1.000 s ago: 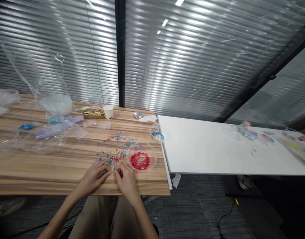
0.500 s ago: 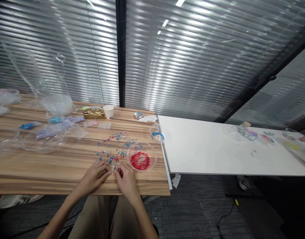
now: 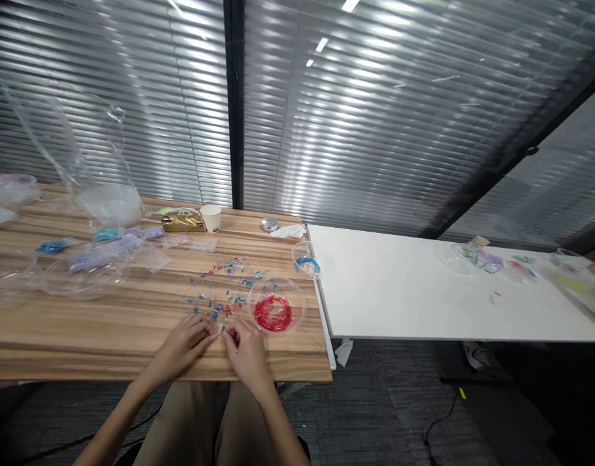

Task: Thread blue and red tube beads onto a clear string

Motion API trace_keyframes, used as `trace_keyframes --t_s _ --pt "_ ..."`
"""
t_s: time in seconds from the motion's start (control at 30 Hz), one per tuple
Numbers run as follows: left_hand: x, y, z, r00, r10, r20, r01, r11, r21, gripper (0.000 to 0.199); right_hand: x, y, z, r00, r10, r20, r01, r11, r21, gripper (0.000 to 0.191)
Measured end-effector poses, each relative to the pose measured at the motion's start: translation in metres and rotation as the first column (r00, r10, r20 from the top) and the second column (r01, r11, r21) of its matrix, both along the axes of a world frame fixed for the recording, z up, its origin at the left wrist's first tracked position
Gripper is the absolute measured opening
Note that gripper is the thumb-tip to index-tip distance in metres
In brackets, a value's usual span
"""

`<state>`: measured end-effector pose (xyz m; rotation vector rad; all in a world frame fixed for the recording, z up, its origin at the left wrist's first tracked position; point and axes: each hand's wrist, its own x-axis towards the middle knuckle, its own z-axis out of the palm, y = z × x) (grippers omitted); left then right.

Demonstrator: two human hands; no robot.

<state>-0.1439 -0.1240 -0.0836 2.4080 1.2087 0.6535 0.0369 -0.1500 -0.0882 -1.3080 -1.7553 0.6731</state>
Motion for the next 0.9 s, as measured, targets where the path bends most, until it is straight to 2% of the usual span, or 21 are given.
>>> trace_keyframes --t_s 0.9 --pt "0.0008 0.0 0.0034 1.0 -0.001 0.019 0.001 1.0 0.015 0.022 -0.0003 0.0007 -0.0023 1.0 -0.009 0.001 0.009 1.0 0.011 0.013"
